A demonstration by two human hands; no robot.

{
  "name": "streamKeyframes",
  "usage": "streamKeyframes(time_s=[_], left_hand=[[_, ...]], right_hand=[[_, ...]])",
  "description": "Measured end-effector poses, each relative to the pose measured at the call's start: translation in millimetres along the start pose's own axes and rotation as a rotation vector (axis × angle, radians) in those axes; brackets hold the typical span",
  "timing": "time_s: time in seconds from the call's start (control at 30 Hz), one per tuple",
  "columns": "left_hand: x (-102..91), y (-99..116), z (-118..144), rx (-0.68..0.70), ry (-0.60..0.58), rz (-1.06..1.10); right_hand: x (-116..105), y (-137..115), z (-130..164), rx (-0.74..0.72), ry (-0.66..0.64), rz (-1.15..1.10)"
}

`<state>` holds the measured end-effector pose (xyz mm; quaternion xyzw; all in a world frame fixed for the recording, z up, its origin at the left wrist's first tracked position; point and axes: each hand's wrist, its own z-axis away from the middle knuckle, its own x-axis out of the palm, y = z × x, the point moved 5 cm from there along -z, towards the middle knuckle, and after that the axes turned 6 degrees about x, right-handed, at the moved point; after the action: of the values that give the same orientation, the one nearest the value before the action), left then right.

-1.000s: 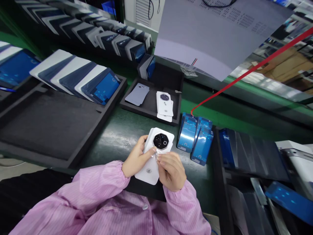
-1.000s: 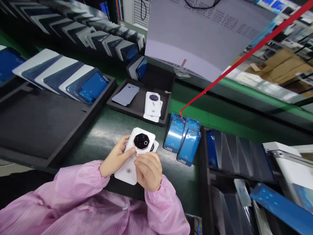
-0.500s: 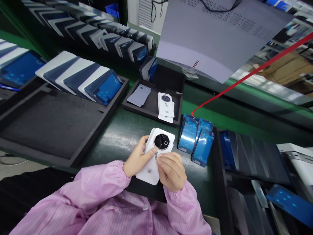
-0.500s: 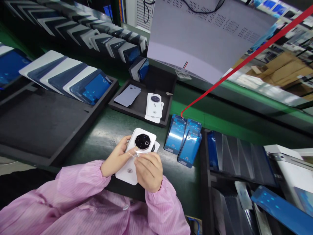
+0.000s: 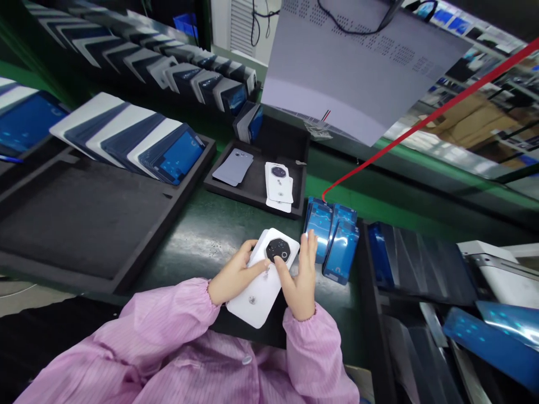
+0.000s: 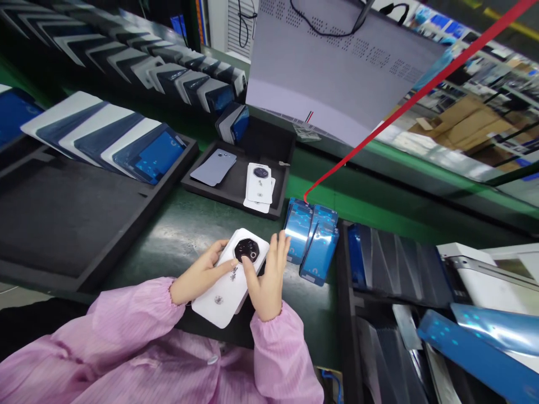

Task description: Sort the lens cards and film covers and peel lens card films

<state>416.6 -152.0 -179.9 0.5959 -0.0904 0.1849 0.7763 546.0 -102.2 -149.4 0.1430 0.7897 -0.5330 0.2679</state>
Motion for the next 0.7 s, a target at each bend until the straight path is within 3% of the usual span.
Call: streamKeyframes(time_s=[0.07,0.1,0.23,0.27,0.3,0.33,0.43,0.5,0.6,0.7], left_hand=[[2.6,-3.0,0.7,-0.07,-0.046,0.051],[3.0,-3.6,1.0,-0.096,-0.057,0.072],[-4.1,3.8,-0.3,-0.079,-0.002,0.109],[-7.8,7.6,-1.1,-0.049,0.027,0.116],[-11.6,11.4,-1.8,-0.015,0.056,0.125],[-15.5,15.1,-2.4,0.018,0.085,0.136],[-24.3,22.4,-3.5,0.095,0.144,0.167],[-26.2,22.9,-3.6,0.103,0.155,0.171],[-23.7,19.4,-3.4,0.082,0.136,0.149],[-19.2,15.0,-2.5,0.077,0.109,0.087]], right_hand=[[-5.0,7.1,-4.1,0.08,0.011,-0.138],[-12.7,11.9,-6.6,0.118,0.083,-0.226],[-65.5,39.8,-10.0,0.196,0.647,-0.537],[-74.5,46.3,-10.4,0.208,0.718,-0.572],[-78.2,51.6,-12.2,0.229,0.709,-0.586],[-75.8,55.4,-15.2,0.263,0.62,-0.582],[-37.4,56.3,-17.6,0.363,0.131,-0.438],[-8.4,48.7,-11.9,0.329,-0.068,-0.192],[8.7,27.5,-6.8,0.131,0.006,0.214],[-1.0,4.0,-7.1,-0.029,0.198,0.22]])
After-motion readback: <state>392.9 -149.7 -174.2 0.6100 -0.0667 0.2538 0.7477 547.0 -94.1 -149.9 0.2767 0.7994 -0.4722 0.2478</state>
